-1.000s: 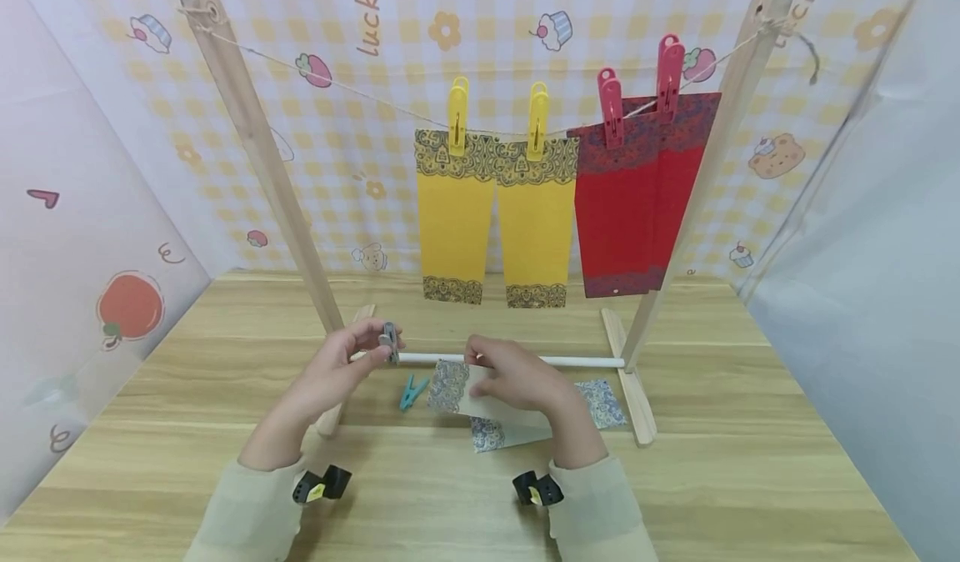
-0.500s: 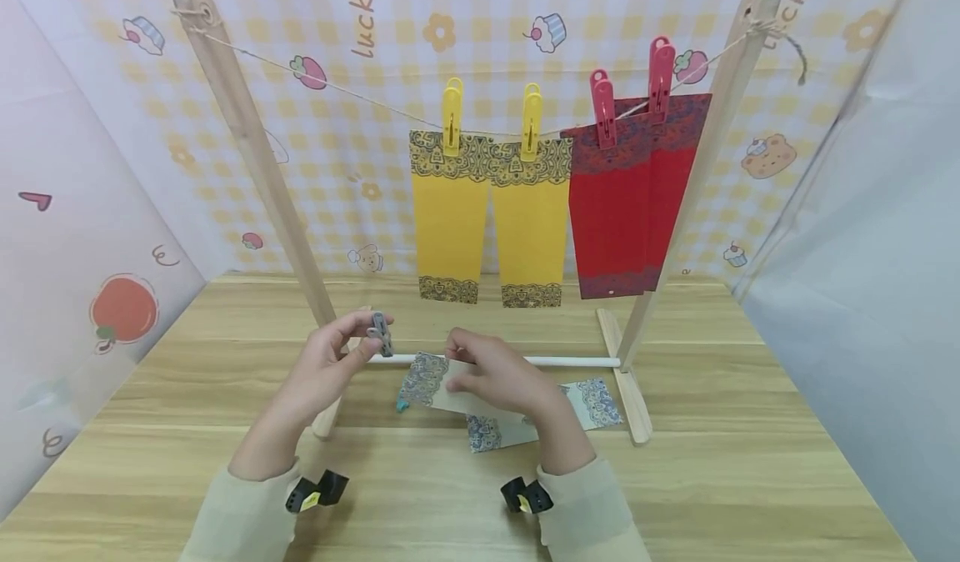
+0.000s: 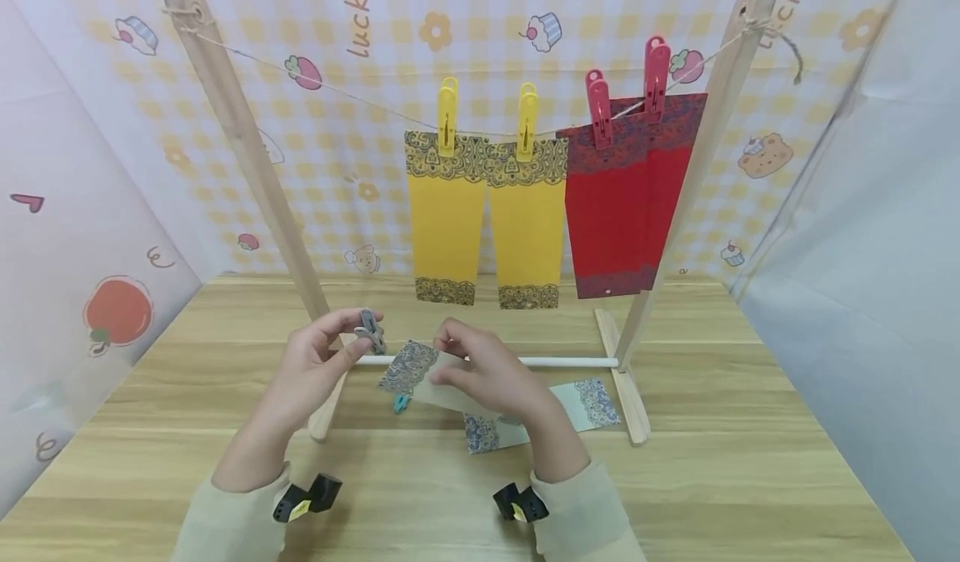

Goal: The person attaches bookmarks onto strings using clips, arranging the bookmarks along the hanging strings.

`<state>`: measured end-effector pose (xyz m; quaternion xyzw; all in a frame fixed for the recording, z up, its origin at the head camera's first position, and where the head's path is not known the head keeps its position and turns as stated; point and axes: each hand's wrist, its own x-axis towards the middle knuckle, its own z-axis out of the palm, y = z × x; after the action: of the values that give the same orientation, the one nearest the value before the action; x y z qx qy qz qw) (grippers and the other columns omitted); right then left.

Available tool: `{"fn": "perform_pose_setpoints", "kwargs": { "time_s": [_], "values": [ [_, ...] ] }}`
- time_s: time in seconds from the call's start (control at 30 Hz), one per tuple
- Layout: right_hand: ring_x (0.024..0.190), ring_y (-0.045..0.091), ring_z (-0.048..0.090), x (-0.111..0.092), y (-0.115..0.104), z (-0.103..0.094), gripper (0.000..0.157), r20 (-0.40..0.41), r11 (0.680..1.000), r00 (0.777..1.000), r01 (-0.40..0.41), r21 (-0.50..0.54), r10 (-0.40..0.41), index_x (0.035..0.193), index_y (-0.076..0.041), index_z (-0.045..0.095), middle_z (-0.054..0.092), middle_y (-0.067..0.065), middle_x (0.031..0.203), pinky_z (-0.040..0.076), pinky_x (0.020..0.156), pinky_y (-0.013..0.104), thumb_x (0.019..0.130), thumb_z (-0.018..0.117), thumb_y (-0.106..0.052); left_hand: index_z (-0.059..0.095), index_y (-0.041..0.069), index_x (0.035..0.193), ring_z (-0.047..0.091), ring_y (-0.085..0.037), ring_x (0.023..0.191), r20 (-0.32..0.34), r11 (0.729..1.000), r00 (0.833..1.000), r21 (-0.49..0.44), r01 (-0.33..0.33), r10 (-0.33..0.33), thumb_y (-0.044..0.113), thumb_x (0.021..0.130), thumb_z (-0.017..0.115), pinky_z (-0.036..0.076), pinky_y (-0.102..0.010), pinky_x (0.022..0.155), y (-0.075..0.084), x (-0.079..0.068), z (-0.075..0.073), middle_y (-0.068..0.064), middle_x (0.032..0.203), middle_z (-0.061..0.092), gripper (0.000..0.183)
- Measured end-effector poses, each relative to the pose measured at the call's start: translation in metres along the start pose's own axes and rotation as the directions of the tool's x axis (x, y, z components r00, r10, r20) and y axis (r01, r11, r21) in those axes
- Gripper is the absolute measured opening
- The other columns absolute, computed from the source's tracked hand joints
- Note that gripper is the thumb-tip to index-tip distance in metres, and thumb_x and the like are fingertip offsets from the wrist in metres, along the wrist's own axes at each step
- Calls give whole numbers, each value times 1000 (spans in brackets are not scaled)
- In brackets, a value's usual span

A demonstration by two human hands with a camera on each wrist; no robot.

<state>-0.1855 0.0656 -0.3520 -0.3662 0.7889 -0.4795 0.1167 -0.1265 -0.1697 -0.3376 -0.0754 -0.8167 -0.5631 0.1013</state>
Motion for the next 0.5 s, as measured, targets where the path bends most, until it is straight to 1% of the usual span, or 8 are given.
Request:
{"fn": "perform_pose_setpoints", "kwargs": {
  "time_s": [0.1,0.2,0.23,0.3,0.33,0.37,0.43,0.5],
  "values": [
    [122,29,63,0,-1,2,26,-14,1000,1000,-5,14,5,100,-10,50,57,7,105,54,91,33,89,72,-7,66,3,120,55,-4,101,-11,1000,1000,-3,-7,7,6,97,61,51,-20,71,0,-1,-3,-13,125,66,24],
    [126,28,60,1,-2,2,25,-37,1000,999,0,30,1,100,-10,50,57,6,105,53,93,36,89,72,-7,66,3,121,56,-5,99,-23,1000,1000,10,-6,6,5,97,62,52,-20,72,2,-1,-5,-13,121,67,25],
    [124,27,61,1,-2,3,25,-49,999,999,5,34,-3,100,-10,50,56,6,104,52,92,37,88,72,-7,66,4,121,56,-5,98,-26,1000,1000,15,-2,3,4,96,62,52,-20,72,3,-1,-6,-12,120,67,25],
    [114,22,62,2,-2,3,26,-73,999,997,15,42,-12,99,-9,49,55,5,102,51,89,35,88,72,-7,66,4,121,56,-7,95,-31,1000,1000,23,5,-4,4,96,62,51,-20,68,4,-1,-7,-13,117,66,26],
    [106,19,62,2,-2,3,26,-86,999,996,18,43,-14,99,-9,49,54,5,97,49,85,32,88,73,-7,66,5,122,56,-8,91,-32,1000,999,29,8,-7,4,96,62,50,-20,65,4,-1,-8,-13,115,66,26],
    [96,16,59,3,-2,3,26,-98,999,995,21,47,-16,99,-8,49,53,4,94,47,81,30,88,73,-7,66,5,122,56,-9,87,-32,999,999,31,15,-14,4,96,62,48,-20,63,5,0,-8,-13,114,66,26],
    [81,13,47,4,-3,3,26,-122,998,992,22,57,-15,99,-7,50,50,3,90,40,73,27,88,73,-7,66,5,123,54,-10,78,-31,999,999,38,23,-22,4,96,62,45,-20,58,5,1,-10,-13,112,65,27],
    [74,12,42,5,-3,3,26,-141,997,990,15,76,-5,99,-6,50,46,2,84,36,67,24,88,73,-7,65,4,123,53,-9,76,-38,999,999,42,10,-8,4,96,62,45,-20,58,5,3,-11,-13,110,64,27]
  ]
}}
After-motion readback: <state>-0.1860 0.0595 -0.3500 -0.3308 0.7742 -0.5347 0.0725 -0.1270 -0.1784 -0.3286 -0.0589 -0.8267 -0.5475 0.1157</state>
